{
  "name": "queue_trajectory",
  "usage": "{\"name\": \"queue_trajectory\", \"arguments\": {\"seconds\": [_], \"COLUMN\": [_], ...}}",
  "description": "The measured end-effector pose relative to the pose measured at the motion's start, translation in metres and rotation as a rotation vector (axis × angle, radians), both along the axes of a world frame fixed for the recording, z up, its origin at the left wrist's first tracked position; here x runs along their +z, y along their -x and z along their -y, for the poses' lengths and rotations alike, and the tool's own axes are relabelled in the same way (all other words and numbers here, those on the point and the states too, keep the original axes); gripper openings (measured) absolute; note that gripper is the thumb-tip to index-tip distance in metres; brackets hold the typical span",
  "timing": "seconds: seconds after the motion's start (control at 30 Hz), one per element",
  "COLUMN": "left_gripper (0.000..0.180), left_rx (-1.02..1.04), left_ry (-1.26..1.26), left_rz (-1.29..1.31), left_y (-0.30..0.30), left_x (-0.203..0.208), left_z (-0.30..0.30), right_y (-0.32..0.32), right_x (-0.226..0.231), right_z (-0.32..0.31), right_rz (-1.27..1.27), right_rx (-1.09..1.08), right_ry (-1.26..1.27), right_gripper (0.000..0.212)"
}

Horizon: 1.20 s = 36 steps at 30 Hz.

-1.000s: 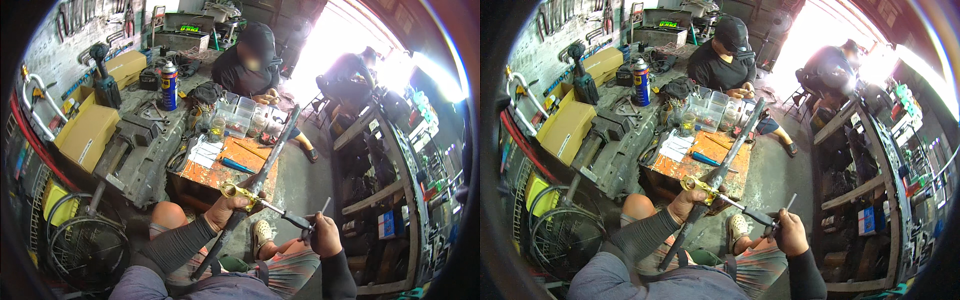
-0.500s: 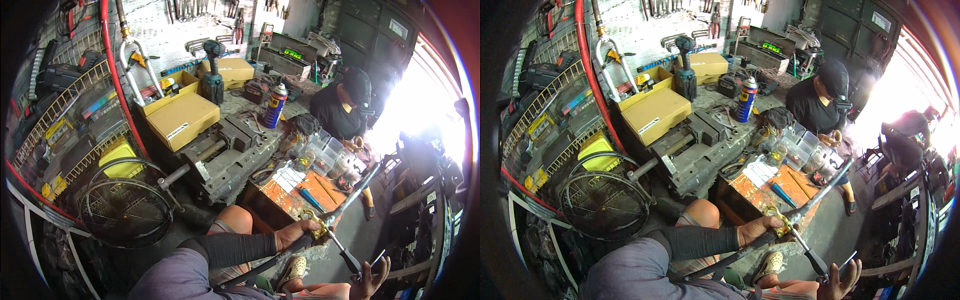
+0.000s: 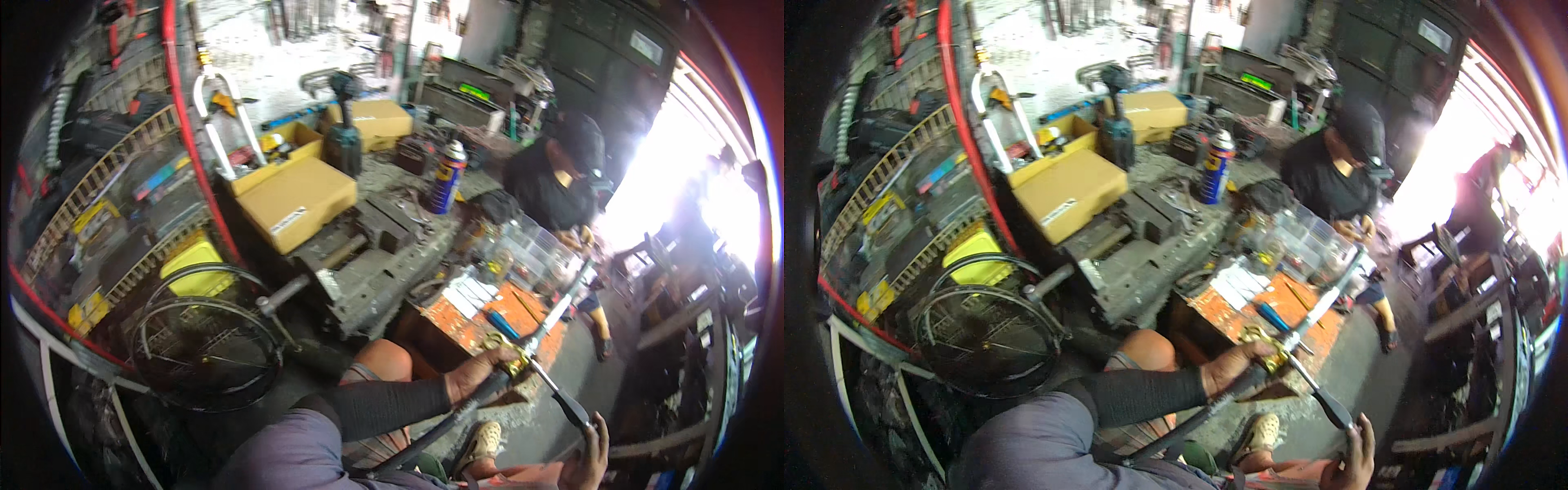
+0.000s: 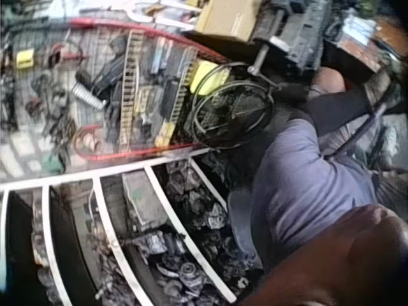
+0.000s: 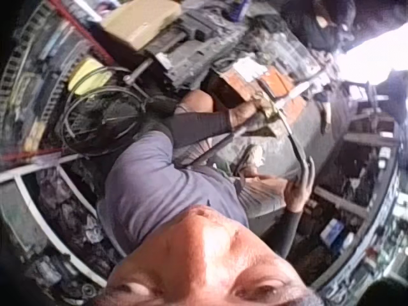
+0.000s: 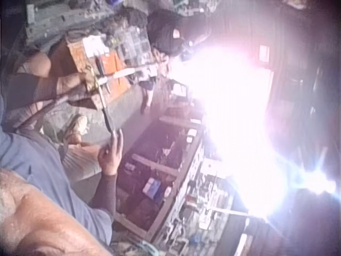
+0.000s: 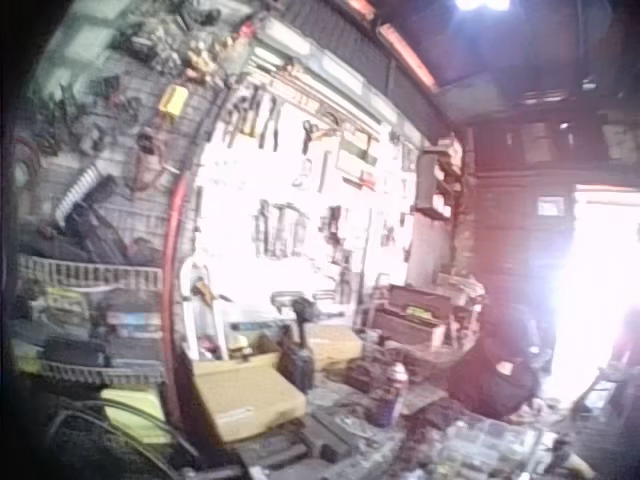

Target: The person sits on the floor in a workshop and uses a screwdriver to tighten a screw on a yellow bicycle part attached to a long metal rod. They repeatedly adjust the part and the tool while working.

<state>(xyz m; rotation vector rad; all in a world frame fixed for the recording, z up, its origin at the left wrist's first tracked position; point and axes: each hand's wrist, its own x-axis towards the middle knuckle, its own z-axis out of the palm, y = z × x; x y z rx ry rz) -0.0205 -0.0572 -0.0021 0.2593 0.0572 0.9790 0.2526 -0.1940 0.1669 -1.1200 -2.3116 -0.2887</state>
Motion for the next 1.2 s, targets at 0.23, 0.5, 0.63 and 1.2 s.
{"name": "queue_trajectory", "arguments": {"seconds": [0.23,0.5,0.63,1.2], "left_gripper": [0.053,0.06,0.063,0.054], "left_rx": [-0.079,-0.157,-0.102,-0.025], "left_ry": [0.088,0.166,0.056,0.095], "left_rz": [0.14,0.279,0.155,0.006], "left_y": [0.012,0.01,0.013,0.015], "left_x": [0.019,0.019,0.022,0.016], "left_z": [0.012,0.012,0.01,-0.001], "right_y": [-0.033,-0.011,-0.014,-0.017], "right_x": [-0.04,-0.03,-0.049,-0.036], "right_z": [-0.02,-0.019,-0.012,-0.001], "right_rz": [0.061,-0.411,-0.796,-0.764], "right_rx": [0.054,-0.023,-0.12,-0.206], "right_ry": [-0.176,0.134,0.45,0.659], "right_gripper": [0.047,0.029,0.047,0.036]}}
